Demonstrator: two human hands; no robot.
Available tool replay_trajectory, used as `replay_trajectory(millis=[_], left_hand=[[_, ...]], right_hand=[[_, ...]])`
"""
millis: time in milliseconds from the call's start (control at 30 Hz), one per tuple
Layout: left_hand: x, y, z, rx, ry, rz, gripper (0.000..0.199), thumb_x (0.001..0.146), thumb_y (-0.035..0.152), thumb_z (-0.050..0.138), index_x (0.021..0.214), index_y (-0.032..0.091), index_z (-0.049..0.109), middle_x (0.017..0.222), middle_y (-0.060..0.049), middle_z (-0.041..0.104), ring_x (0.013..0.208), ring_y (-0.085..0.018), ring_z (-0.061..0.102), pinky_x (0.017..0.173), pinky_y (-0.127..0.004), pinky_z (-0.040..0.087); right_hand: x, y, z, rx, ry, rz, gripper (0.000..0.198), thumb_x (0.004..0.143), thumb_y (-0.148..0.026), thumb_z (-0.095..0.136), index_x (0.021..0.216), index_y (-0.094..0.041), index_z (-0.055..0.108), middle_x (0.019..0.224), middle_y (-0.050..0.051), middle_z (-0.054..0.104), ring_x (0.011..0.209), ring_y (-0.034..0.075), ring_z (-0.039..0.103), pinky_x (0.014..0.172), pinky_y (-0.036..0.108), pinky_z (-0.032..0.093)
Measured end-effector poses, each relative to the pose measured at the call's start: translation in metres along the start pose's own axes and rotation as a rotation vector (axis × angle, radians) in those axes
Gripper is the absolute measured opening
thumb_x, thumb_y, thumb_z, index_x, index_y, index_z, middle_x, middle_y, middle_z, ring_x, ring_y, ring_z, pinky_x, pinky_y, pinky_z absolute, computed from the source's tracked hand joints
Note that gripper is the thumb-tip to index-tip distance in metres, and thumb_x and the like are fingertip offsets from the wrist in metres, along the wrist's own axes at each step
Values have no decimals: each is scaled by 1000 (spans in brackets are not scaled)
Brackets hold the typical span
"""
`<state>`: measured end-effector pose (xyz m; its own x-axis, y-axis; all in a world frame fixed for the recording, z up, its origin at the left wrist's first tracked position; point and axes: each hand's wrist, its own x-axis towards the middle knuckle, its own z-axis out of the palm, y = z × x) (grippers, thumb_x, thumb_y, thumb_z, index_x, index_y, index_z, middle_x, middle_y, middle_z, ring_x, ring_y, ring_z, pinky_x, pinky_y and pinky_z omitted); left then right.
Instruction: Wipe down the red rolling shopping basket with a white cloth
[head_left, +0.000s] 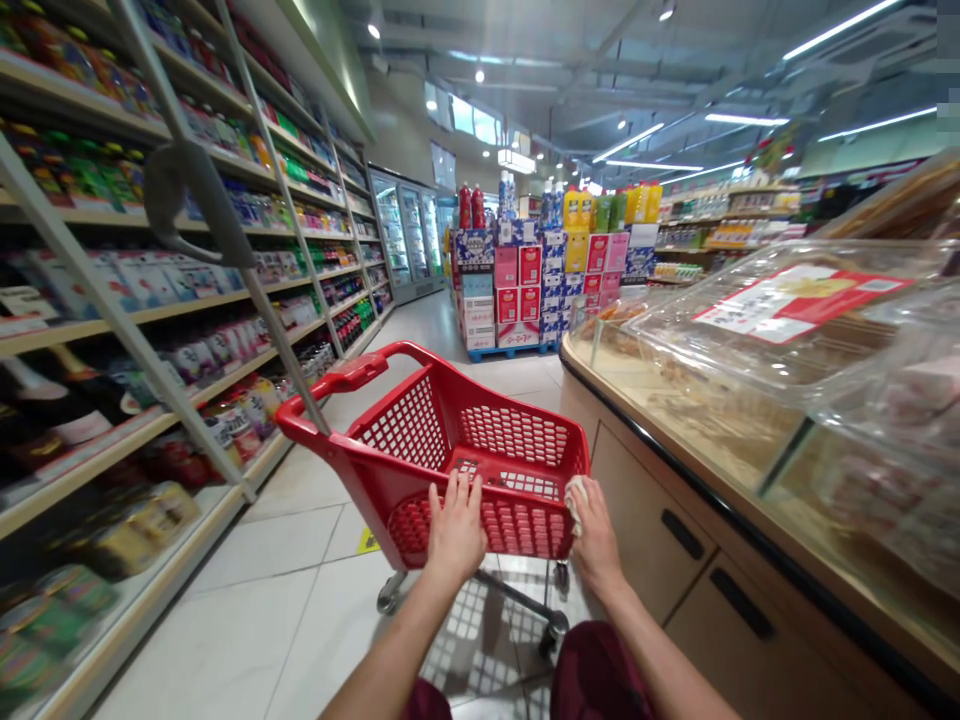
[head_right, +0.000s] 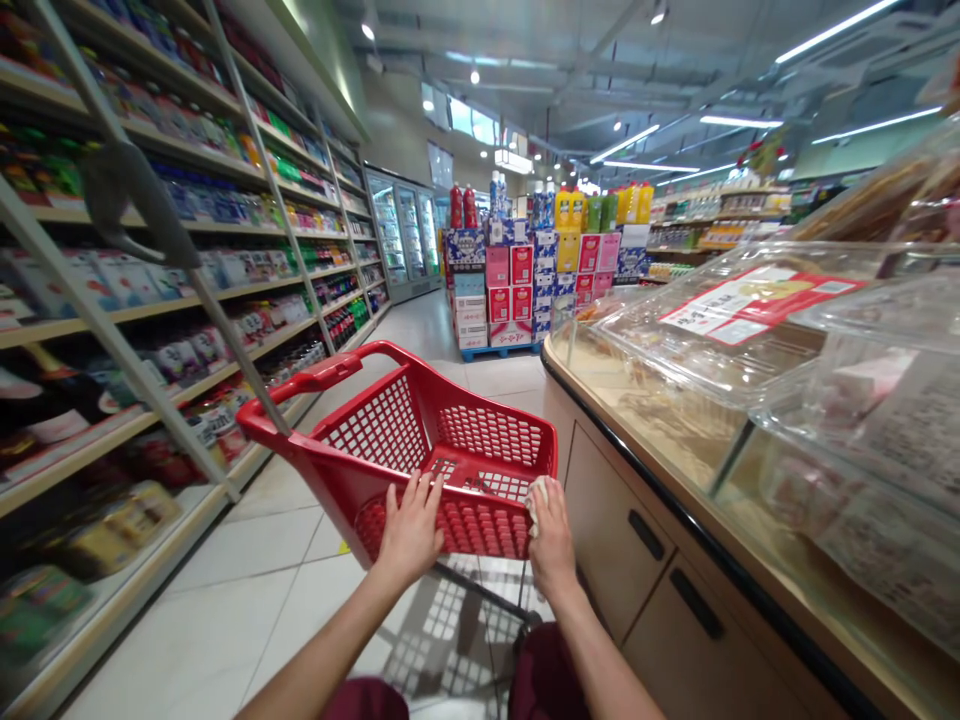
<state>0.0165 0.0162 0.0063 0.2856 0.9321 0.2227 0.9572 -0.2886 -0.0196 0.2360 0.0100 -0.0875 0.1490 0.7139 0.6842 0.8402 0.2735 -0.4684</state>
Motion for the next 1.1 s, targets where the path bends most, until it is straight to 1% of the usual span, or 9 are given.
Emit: replay_trajectory(millis=[133, 267, 333, 400, 567, 700, 767, 933, 1100], left_hand=[[0, 10, 3, -4, -6, 74, 68, 70, 31, 44, 133, 12, 23, 141, -10, 20, 131, -25, 8, 105, -49, 8], [-3, 18, 9, 10, 34, 121, 70, 70, 33, 45, 133, 11, 22, 142, -10, 16, 131, -26, 5, 105, -47, 9], [-5, 14, 9, 20, 63, 131, 67, 71, 31, 43, 132, 11, 25, 142, -10, 20, 131, -24, 8, 106, -47, 9], [-7, 6, 8, 42, 118, 98, 64, 71, 27, 41, 131, 9, 26, 141, -9, 22, 131, -22, 12, 106, -45, 9], [-11, -4, 8, 84, 207, 44, 61, 71, 24, 40, 129, 8, 31, 139, -8, 28, 130, -21, 16, 107, -44, 10], [-11, 2, 13, 105, 241, 44, 60, 71, 24, 39, 129, 9, 32, 138, -7, 30, 130, -21, 17, 106, -44, 12], [-11, 5, 15, 112, 255, 57, 60, 71, 23, 39, 129, 10, 31, 138, -6, 30, 130, -21, 16, 107, -43, 11], [-13, 5, 17, 100, 253, 64, 62, 71, 24, 40, 130, 8, 30, 139, -7, 29, 130, -22, 14, 107, -44, 9], [-13, 5, 15, 109, 243, 56, 62, 71, 24, 39, 130, 8, 29, 138, -8, 29, 130, -22, 14, 107, -45, 10]], right_hand=[[15, -3, 1, -35, 65, 51, 54, 72, -2, 33, 121, -17, 47, 132, 9, 39, 127, 23, 23, 100, 49, 30], [17, -50, 11, -14, 25, -116, 44, 81, -9, 33, 122, -16, 45, 133, 9, 38, 128, 21, 21, 101, 47, 29], [18, -59, 11, -11, -27, -197, 39, 84, -14, 34, 121, -18, 47, 133, 8, 38, 128, 20, 21, 100, 44, 31], [20, -47, 5, -42, -19, -186, 37, 85, -18, 35, 120, -18, 48, 132, 8, 40, 127, 21, 24, 99, 45, 32], [21, -14, -3, -136, 155, 33, 40, 84, -15, 31, 122, -15, 46, 132, 12, 38, 127, 25, 24, 97, 51, 31], [19, -37, 10, -7, -27, -238, 42, 85, -12, 31, 124, -20, 43, 135, 6, 35, 128, 21, 23, 100, 45, 31], [25, -38, 11, 12, -58, -287, 40, 85, -15, 35, 123, -23, 44, 134, 5, 37, 127, 20, 24, 100, 44, 32], [38, -27, 12, -50, 144, -44, 40, 83, -15, 35, 122, -17, 46, 133, 9, 38, 127, 24, 23, 99, 51, 31], [30, -54, 20, 69, -63, -343, 41, 84, -12, 36, 123, -20, 44, 133, 7, 38, 127, 20, 24, 101, 44, 32]])
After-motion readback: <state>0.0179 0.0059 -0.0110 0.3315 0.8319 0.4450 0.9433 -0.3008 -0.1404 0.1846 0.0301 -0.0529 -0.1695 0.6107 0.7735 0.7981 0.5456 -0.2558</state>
